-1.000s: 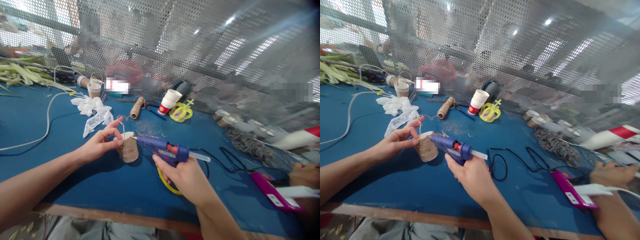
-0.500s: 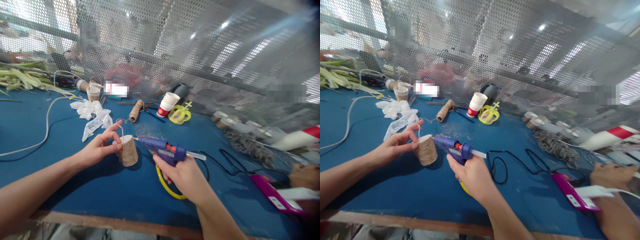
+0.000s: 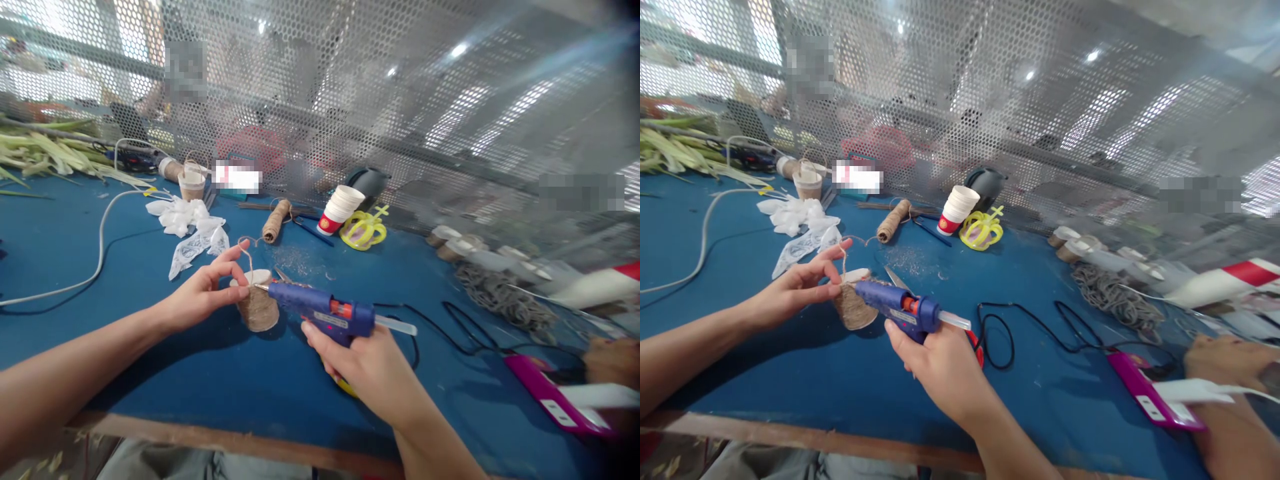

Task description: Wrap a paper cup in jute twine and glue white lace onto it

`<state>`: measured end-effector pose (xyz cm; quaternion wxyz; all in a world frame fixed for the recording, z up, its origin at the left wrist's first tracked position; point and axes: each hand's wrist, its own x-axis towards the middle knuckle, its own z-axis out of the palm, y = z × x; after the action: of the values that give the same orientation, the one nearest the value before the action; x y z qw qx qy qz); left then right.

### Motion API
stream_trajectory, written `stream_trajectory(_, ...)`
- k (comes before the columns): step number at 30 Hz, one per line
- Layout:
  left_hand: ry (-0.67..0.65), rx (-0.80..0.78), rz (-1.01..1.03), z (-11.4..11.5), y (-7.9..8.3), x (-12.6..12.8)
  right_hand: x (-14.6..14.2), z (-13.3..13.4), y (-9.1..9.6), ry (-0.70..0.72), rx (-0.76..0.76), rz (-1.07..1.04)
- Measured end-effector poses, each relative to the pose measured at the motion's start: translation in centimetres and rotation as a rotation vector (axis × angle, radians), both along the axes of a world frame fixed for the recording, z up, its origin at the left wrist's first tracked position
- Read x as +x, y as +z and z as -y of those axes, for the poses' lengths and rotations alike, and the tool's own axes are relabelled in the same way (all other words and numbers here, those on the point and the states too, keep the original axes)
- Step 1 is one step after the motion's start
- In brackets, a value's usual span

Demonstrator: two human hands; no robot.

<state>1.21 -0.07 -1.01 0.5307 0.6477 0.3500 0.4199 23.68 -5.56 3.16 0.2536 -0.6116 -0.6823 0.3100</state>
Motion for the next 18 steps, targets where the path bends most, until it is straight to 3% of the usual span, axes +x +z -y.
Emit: stream_trajectory(18,-0.009,-0.001,0.019,-0.1,-0.2,-0.1,0.5,-1.4,0.8,-0.038,0.024,0.034)
